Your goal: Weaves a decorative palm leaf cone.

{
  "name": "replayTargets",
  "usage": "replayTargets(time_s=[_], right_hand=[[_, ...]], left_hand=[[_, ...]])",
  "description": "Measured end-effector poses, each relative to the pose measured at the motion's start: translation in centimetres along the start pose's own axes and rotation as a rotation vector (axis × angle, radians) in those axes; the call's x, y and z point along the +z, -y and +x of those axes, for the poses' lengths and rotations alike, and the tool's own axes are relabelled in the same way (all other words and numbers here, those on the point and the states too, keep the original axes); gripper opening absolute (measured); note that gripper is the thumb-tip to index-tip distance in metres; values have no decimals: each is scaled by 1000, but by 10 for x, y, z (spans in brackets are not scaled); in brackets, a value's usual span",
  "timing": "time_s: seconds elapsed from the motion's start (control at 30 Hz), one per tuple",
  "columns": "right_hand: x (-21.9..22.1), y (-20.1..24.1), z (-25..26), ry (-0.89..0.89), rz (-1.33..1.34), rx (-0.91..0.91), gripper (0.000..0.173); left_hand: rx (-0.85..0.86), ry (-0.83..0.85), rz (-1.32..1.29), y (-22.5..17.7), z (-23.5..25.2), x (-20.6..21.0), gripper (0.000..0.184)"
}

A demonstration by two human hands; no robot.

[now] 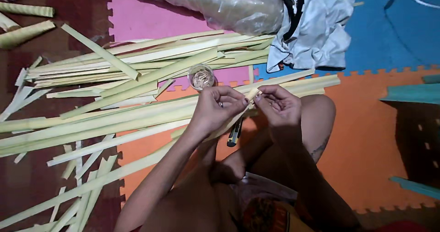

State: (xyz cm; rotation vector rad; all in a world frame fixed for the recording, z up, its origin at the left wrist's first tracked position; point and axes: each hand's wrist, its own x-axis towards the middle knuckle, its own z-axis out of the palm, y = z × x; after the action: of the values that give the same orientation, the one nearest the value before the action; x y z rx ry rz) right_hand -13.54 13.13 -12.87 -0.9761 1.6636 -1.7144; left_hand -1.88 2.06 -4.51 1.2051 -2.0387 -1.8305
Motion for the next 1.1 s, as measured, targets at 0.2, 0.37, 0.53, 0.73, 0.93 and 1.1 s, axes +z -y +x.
replayTargets(time_s=[0.2,0.37,0.53,0.73,0.93,1.1], right_hand=[[0,-2,-9,38,287,262,17],[15,-5,-12,-192,135,22,20],[3,-17,-3,-197,-456,-599,8],[-7,-18,1,19,-575,-740,10],[-21,-14,6,171,-518,-744,17],[-18,17,14,164,-272,-203,25]], left_hand=[[5,37,28,-20,-15,-2,4],[-126,98,-15,-25,-13,2,9],[-114,175,-138,-8,-10,-5,22],[71,217,-303,46,4,-6,34],[180,224,-275,50,6,-11,18],[299,149,-251,57,12,-1,16]])
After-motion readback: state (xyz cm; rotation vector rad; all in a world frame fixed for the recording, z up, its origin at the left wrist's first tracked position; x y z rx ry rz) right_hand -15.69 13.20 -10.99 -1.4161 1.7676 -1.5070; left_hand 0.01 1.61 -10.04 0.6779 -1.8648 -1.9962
